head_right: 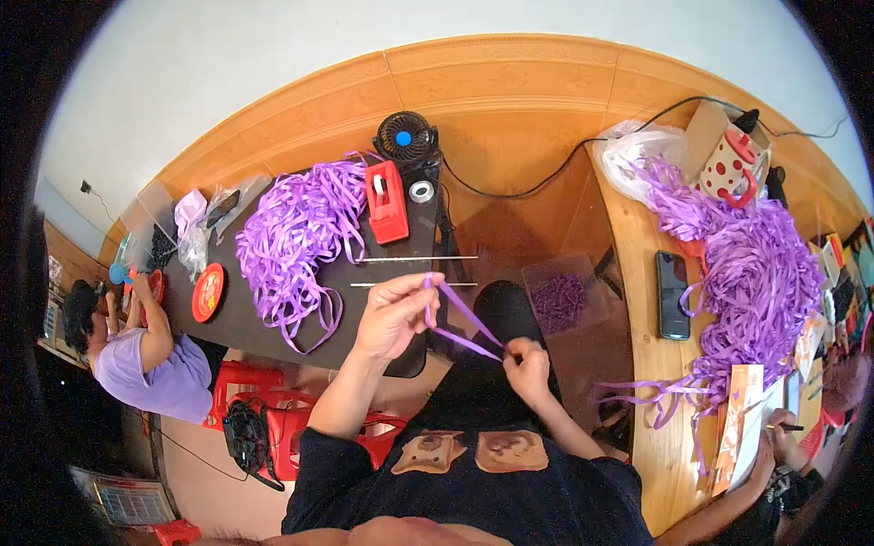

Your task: Crafting decorative items using purple ribbon and sticks.

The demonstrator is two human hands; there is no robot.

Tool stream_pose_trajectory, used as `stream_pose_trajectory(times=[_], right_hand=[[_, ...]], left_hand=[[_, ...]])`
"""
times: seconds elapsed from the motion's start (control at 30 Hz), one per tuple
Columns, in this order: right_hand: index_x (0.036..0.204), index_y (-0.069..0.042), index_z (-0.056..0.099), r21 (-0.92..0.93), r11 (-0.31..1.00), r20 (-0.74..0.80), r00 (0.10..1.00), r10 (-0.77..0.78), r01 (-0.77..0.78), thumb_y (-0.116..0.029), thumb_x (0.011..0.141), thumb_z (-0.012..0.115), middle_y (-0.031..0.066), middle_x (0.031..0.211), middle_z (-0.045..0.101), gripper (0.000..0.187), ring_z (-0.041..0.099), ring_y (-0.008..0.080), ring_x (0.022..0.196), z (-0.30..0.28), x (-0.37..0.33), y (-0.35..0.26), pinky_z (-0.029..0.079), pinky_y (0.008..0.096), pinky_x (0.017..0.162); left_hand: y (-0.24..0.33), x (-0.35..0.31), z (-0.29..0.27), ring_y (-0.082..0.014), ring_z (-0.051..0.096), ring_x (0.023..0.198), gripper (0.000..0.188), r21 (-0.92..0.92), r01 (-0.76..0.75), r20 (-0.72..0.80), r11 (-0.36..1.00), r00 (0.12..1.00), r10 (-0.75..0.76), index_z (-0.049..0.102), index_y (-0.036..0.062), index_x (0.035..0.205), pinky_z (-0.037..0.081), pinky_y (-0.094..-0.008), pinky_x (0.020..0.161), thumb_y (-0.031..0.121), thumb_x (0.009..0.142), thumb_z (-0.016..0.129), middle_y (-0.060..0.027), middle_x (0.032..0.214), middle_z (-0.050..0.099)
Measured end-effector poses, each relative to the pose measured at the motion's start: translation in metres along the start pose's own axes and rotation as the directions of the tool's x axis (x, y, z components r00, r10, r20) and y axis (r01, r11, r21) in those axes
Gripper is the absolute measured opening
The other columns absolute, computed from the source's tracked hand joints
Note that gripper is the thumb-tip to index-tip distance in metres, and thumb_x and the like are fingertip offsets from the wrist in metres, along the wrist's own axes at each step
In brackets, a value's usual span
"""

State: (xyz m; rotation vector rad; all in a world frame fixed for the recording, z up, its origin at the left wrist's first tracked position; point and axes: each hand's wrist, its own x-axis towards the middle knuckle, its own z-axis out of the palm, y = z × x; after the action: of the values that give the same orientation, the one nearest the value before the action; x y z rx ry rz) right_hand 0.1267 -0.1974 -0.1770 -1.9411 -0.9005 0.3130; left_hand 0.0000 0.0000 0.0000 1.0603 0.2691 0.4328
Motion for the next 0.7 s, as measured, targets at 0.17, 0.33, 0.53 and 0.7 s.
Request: stream_pose_trajectory(times=[0.17, 0.33, 0.53, 0.7], right_hand=[[0.098, 0.000, 0.059, 0.379, 0.905, -0.173, 0.976, -0.135, 0.192, 0.000, 0.073, 0.063, 0.0100, 0.094, 0.060, 0.025, 0.057, 0.0202, 0.090, -0.034, 0.039, -0.060, 0.044, 0.0302, 0.080], [0.098, 0.000, 0.061, 0.302, 0.759, -0.036, 0.803, -0.595, 0.577, 0.001, 0.067, 0.066, 0.0118, 0.095, 0.061, 0.031, 0.056, 0.0271, 0.092, -0.047, 0.072, -0.132, 0.043, 0.0348, 0.080], [0.086, -0.002, 0.064, 0.385, 0.684, -0.014, 0.745, -0.667, 0.619, 0.002, 0.067, 0.065, 0.0082, 0.086, 0.063, 0.019, 0.058, 0.0221, 0.080, -0.031, 0.081, -0.118, 0.041, 0.0327, 0.071], [0.084, -0.001, 0.062, 0.542, 0.738, 0.059, 0.858, -0.510, 0.401, 0.001, 0.071, 0.065, 0.0079, 0.082, 0.063, 0.013, 0.058, 0.0213, 0.076, -0.025, 0.071, -0.127, 0.042, 0.0327, 0.070]], left_hand=[[-0.012, -0.020, 0.011, -0.0059, 0.052, 0.057, 0.023, 0.037, 0.102, 0.062, 0.994, 0.993, -0.104, 0.062, 0.0009, 0.106, 0.039, -0.0179, 0.050, 0.007, 0.085, 0.060, -0.0041, 0.077, 0.062], [-0.025, -0.029, 0.017, -0.0065, 0.052, 0.055, 0.023, 0.010, 0.187, 0.068, 0.982, 0.980, -0.187, 0.061, -0.0022, 0.105, 0.040, -0.0180, 0.048, 0.007, 0.083, 0.062, -0.0047, 0.074, 0.061], [-0.026, -0.037, 0.010, -0.0067, 0.052, 0.053, 0.021, -0.003, 0.221, 0.050, 0.975, 0.974, -0.221, 0.062, -0.0027, 0.102, 0.040, -0.0184, 0.047, 0.007, 0.083, 0.062, -0.0049, 0.074, 0.061], [-0.025, -0.035, 0.008, -0.0068, 0.053, 0.054, 0.020, 0.016, 0.269, 0.053, 0.963, 0.962, -0.269, 0.063, -0.0021, 0.101, 0.040, -0.0188, 0.047, 0.007, 0.083, 0.063, -0.0041, 0.074, 0.062]])
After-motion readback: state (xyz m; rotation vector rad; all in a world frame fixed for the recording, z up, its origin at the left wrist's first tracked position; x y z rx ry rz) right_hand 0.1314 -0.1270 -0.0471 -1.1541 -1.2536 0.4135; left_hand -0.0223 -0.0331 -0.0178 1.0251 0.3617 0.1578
